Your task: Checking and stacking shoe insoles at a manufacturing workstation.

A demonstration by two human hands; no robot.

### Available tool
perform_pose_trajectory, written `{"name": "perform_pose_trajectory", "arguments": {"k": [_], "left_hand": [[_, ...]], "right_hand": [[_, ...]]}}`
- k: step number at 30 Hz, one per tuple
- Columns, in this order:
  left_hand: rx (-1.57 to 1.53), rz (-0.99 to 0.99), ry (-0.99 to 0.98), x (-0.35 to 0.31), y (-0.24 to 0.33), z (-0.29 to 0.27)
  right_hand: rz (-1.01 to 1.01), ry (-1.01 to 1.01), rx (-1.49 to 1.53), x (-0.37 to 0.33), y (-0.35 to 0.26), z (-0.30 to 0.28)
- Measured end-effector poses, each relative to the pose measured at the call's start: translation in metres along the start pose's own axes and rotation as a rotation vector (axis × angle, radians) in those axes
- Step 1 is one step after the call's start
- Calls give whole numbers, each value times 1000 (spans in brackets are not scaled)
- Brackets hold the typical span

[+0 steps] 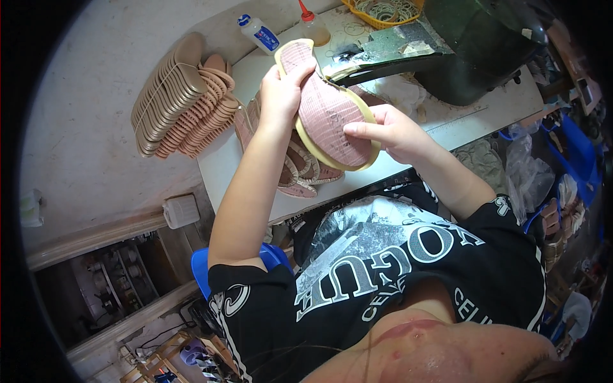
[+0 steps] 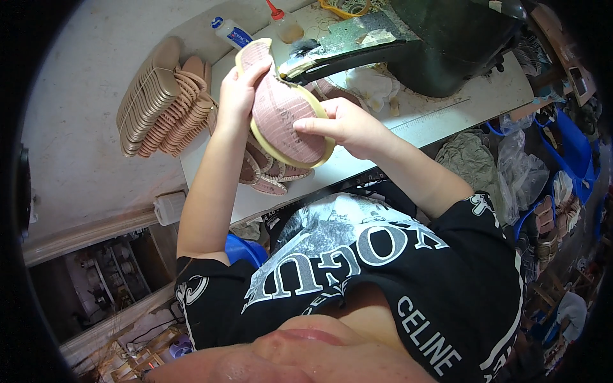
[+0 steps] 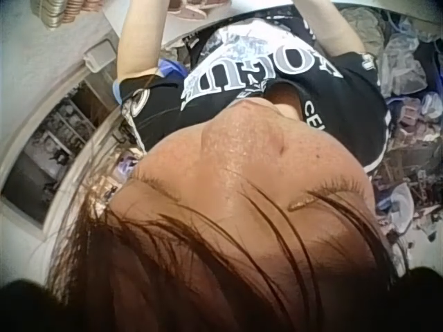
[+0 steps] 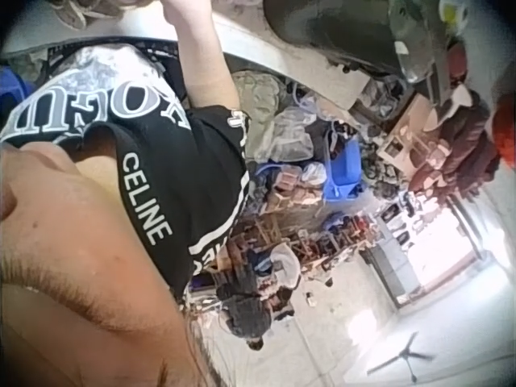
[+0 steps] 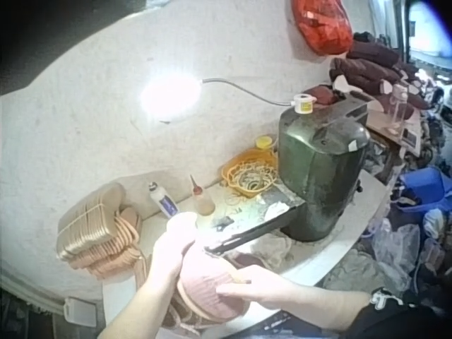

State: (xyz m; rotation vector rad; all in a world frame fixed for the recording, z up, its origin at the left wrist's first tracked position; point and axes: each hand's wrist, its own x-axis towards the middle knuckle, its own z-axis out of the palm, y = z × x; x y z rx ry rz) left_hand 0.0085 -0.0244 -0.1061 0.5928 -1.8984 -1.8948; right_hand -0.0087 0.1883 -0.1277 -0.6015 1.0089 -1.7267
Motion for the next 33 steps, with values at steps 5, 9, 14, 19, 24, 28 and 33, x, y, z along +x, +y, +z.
{"name": "perform_pose_trajectory", "arguments": {"k": [5,9,14,19,24,28,33], "left_hand": [[274,84,1,30,-23,8],[390,114,66,44,-32,16],[441,65,56,49,-25,23],[545,49,100,54,-15,25],[445,-79,22,68,-17,15],[494,-162,-29,90,-30,-7],[881,251,13,80,-1,1]], "right_hand": [[-41,141,19,0,-4,-7],[-20,167,32,-4,-11,-14],[-95,227,160,-5,6,-5],[9,223,252,-9,6,10],[-72,270,337,3,9,17],[-70,311,373,14,9,25],[-72,374,359,28,11,19]]}}
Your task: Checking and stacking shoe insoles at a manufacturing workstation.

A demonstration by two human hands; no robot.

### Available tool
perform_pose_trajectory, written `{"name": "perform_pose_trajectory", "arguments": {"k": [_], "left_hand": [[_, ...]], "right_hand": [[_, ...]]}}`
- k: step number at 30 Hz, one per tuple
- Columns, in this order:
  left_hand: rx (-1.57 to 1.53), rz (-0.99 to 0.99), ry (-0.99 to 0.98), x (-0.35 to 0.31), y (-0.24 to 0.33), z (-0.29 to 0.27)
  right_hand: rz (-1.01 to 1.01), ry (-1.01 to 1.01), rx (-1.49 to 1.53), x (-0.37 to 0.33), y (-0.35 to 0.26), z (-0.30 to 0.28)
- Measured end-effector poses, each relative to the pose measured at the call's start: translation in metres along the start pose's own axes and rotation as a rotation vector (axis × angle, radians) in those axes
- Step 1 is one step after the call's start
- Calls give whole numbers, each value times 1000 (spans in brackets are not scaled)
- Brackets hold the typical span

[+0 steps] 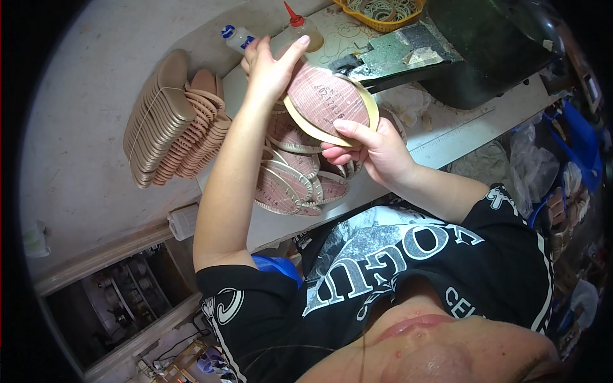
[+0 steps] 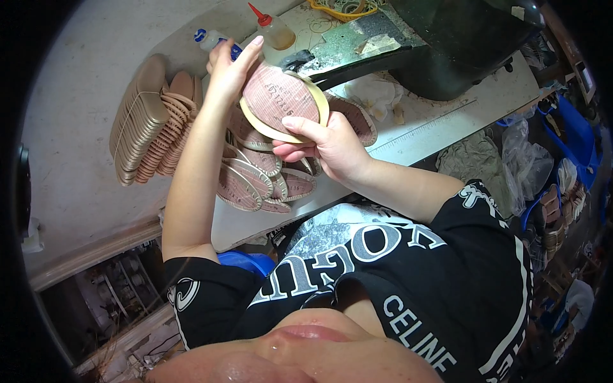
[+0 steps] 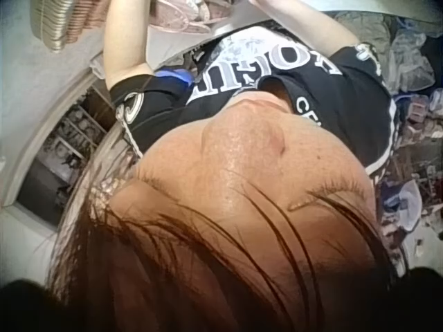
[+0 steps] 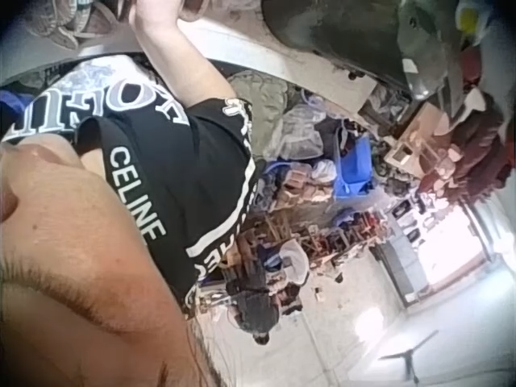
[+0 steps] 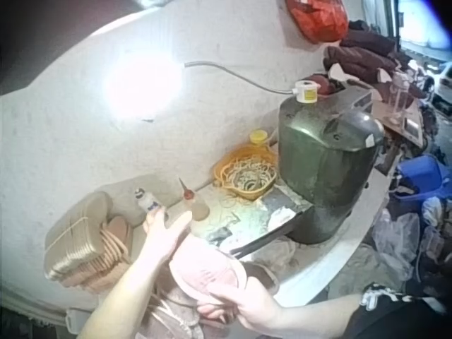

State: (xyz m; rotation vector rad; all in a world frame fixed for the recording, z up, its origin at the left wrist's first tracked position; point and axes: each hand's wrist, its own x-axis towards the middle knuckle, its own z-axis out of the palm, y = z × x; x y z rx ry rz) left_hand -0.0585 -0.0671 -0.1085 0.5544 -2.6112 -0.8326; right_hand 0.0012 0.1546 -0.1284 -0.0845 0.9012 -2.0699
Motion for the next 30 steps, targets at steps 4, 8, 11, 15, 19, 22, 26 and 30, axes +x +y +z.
{"name": "perform_pose_trajectory", "arguments": {"k": [4,8,11,15,19,22,26,30], "left_hand": [[-106,489,-618,18,-2,-38],[-287,154,-967,20,16,-46],[-340,153,-986,27,16,-42],[-220,146,-1006,32,7,-45],[-116,77,-1058,30,10,-53],[-155,62,-1032,21,10,-58],[-284,-42,-966,2,16,-63],[-296,-186,-916,-12,24,-67]], "right_hand": [[8,-36,30,6,-11,16],[-16,-69,60,24,-8,20],[-15,-42,69,29,-12,23],[0,-25,25,29,-16,23],[-8,2,17,29,-20,24],[-12,13,19,30,-22,25],[14,37,-46,27,-28,24],[11,34,-85,28,-29,16]]}}
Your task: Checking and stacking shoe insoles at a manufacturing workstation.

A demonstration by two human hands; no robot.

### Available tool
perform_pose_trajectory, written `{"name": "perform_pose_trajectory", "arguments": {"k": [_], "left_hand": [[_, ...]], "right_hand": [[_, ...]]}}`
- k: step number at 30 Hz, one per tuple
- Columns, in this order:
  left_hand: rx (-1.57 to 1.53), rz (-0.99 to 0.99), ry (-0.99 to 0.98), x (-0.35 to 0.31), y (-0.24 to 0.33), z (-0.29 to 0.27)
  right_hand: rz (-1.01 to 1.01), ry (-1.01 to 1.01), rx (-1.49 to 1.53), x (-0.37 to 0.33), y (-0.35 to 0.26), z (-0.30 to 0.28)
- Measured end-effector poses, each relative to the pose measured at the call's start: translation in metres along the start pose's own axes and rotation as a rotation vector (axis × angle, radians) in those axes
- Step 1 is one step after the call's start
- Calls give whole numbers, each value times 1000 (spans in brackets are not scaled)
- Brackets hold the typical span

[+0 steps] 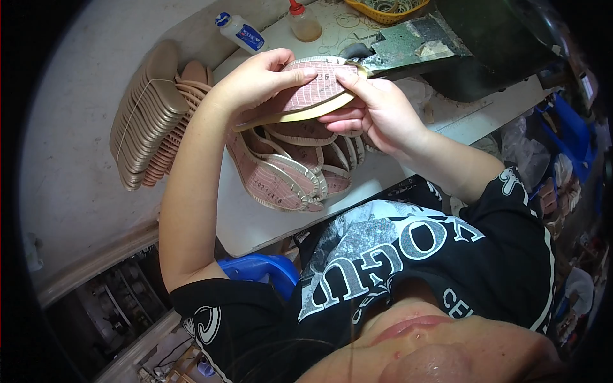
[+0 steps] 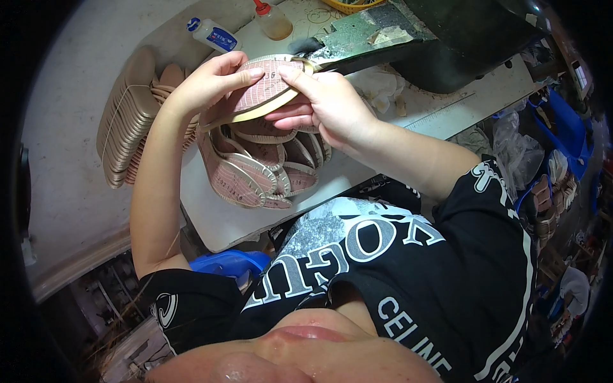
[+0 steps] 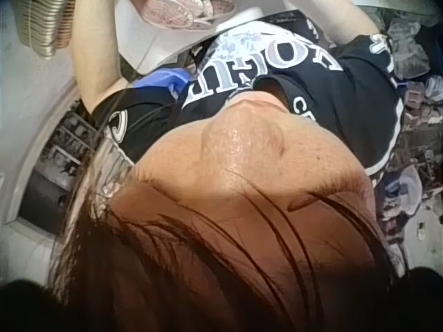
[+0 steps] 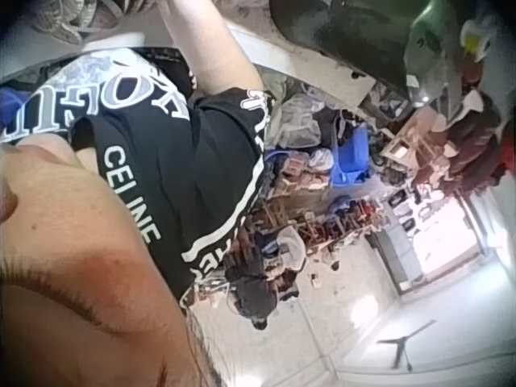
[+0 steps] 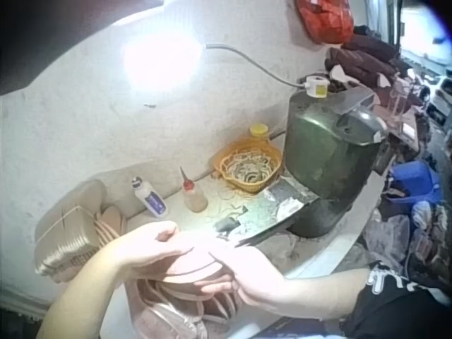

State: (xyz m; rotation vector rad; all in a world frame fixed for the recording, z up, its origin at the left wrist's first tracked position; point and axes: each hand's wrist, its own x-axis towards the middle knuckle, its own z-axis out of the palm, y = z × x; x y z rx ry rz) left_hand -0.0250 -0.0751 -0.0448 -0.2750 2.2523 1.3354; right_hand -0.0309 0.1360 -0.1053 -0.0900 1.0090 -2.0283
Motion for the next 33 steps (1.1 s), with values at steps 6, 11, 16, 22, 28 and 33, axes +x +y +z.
{"name": "perform_pose_trajectory", "arguments": {"k": [6,11,16,22,28,33], "left_hand": [[144,-6,78,-12,-1,13],[62,-233,67,-18,11,28],[-183,-308,103,-28,15,56],[-275,-321,121,-35,16,71],[-367,-281,103,-36,11,69],[-368,-204,359,-28,0,69]], "right_hand": [[-5,-38,-42,3,-3,-8],[-29,-40,-84,3,-9,-15],[9,-183,-202,-6,-15,-26],[165,-237,-539,-33,-12,-32],[56,-243,-311,-13,-11,-43],[138,-257,-273,-4,-15,-42]]}}
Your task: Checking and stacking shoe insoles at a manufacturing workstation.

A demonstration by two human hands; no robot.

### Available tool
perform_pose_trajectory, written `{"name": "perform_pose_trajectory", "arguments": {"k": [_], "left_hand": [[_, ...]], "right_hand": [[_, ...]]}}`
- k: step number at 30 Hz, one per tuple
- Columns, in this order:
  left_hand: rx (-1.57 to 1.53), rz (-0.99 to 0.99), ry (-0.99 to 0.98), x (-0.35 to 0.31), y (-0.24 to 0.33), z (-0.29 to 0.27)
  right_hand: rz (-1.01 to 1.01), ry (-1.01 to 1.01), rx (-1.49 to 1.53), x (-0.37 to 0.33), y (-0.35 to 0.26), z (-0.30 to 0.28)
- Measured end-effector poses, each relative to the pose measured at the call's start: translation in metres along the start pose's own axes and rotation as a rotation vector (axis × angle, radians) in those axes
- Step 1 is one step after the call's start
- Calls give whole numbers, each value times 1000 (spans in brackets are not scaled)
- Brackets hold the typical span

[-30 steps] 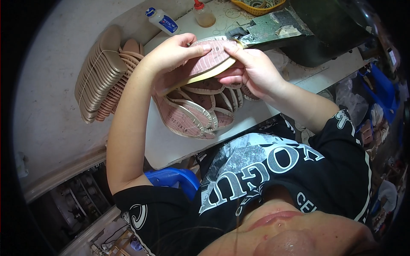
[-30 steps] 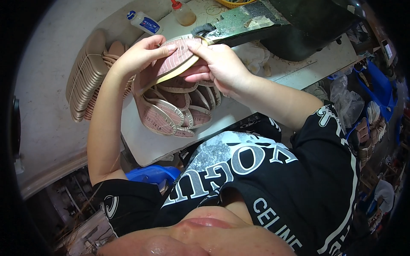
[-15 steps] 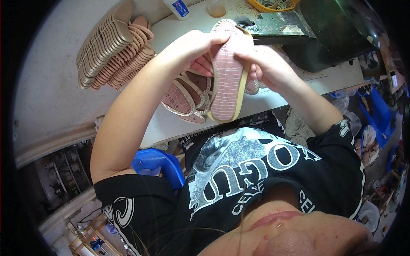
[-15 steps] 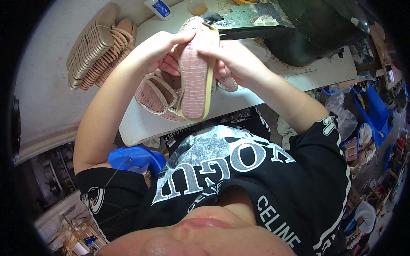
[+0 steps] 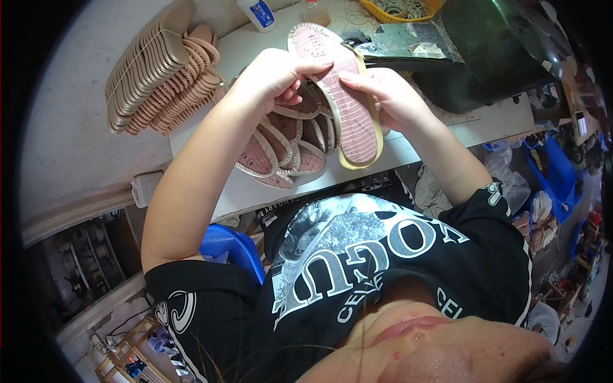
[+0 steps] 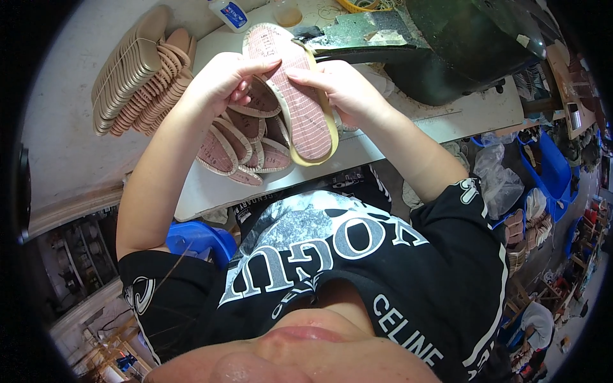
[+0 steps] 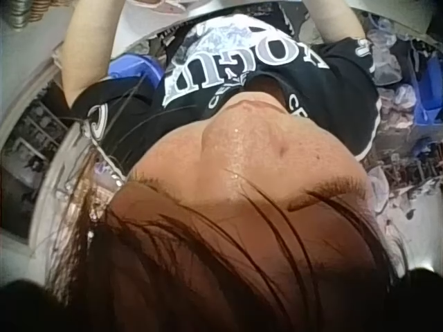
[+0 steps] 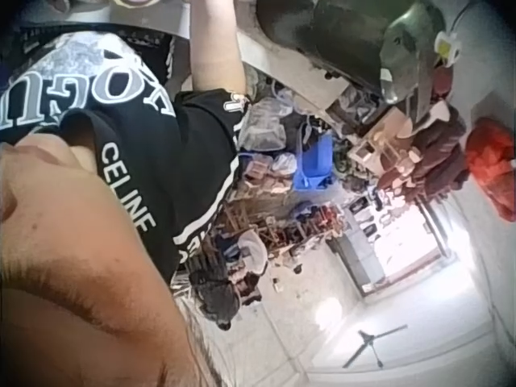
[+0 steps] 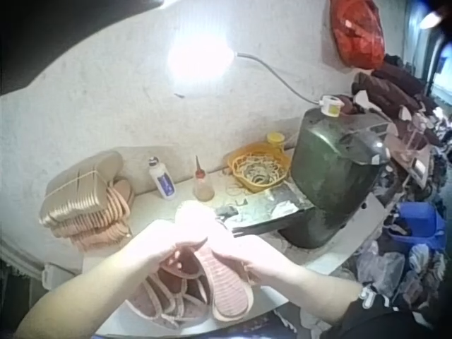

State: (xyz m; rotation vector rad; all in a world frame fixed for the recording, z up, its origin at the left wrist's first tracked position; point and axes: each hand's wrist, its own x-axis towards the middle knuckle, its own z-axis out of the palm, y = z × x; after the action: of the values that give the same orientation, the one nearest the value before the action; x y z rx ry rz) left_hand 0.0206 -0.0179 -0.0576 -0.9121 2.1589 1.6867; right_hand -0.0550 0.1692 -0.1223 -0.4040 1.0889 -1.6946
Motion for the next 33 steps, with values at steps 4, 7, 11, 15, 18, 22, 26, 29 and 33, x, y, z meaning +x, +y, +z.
{"name": "perform_pose_trajectory", "arguments": {"k": [4,7,11,15,18,22,26,29,33], "left_hand": [[-36,17,89,6,-6,1],[-64,14,115,11,-7,-3],[-128,5,94,17,1,-7],[-112,-15,9,28,7,-18],[-5,-18,-5,46,10,-30],[103,-41,14,66,13,-32],[305,117,87,84,17,-51],[387,433,112,109,17,-63],[775,1018,-215,102,42,-48]], "right_hand": [[63,-39,-53,-18,13,-5],[236,-151,-126,-48,16,10],[175,-81,-49,-55,34,8],[14,-13,44,-46,37,25],[-102,61,166,-34,35,35],[-160,105,173,-15,32,38],[-144,181,153,-1,23,39],[-163,204,161,9,22,42],[-166,235,141,18,16,41]]}}
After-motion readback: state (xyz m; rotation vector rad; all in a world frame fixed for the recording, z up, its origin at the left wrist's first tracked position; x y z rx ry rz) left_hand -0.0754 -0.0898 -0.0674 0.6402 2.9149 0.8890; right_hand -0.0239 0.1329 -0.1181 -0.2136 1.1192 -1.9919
